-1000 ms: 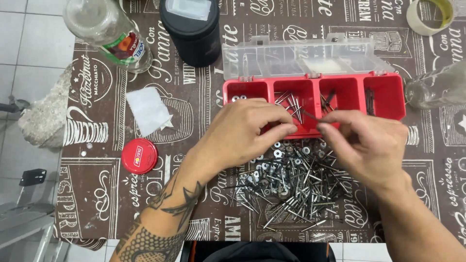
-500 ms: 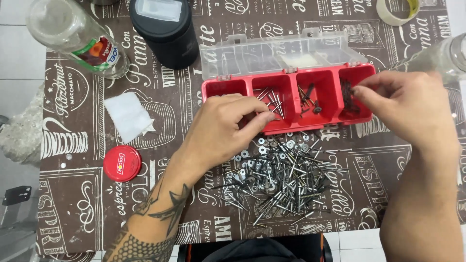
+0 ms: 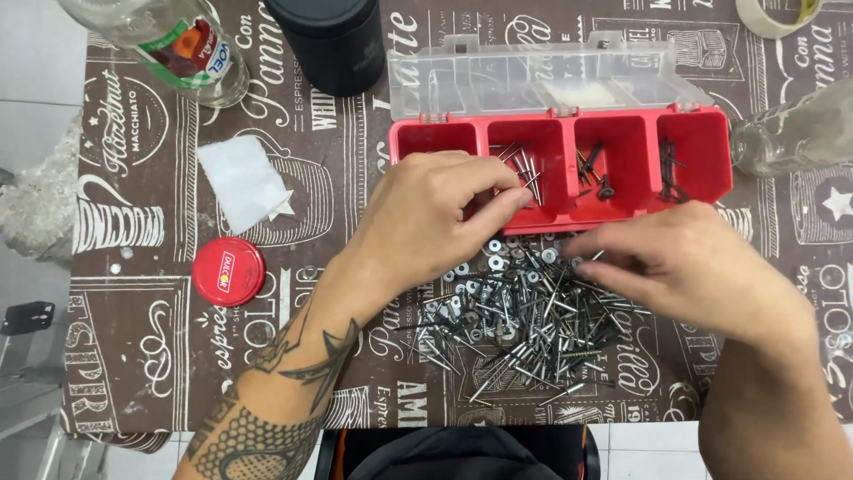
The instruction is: The person sorts a pile of screws and washers on a table into compartments of a red plastic organizer. They pick up individual items by hand and place them into separate sections based on type.
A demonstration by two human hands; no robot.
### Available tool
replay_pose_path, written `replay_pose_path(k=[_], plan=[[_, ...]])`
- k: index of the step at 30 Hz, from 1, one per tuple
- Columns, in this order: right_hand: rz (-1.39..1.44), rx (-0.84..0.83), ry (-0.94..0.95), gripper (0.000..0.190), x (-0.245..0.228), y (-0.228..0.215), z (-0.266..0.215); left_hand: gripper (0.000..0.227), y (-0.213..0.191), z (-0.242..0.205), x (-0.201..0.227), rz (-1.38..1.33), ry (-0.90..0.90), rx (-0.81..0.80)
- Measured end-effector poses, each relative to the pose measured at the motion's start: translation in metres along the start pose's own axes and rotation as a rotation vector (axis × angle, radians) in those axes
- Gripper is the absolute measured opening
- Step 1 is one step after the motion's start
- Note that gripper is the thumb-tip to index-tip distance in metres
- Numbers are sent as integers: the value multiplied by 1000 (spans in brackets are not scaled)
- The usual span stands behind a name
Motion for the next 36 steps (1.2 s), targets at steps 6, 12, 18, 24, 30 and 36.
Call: replay_pose_path(k=[6,12,18,24,30,36], plan=[[-26,-280,39,29,3,13,-2,8,-2,-2,5,66,72,25],[-101,-210,201,31,6,2,-5,6,2,-4,4,98,90,41],[-141,-133,273,32,-17,16,-67,10,6,-6,3,156,106,46],[-140,151,295,23,-22,54,-107,14,7,-6,8,153,134,40],[-225,328,286,10,-37,48,-99,15,9,-6,15,55,119,19],[-196,387,258,8,-47,30,-95,25,32,-9,28,-98,76,-113]])
Point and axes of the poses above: each hand's wrist, its own z-axis towards the middle knuckle, its own y-axis out of the palm, x = y × z, the point moved 5 cm from there along z, towards the middle knuckle, and after that the axes turned 2 degrees about -x, right-handed, at the moved point
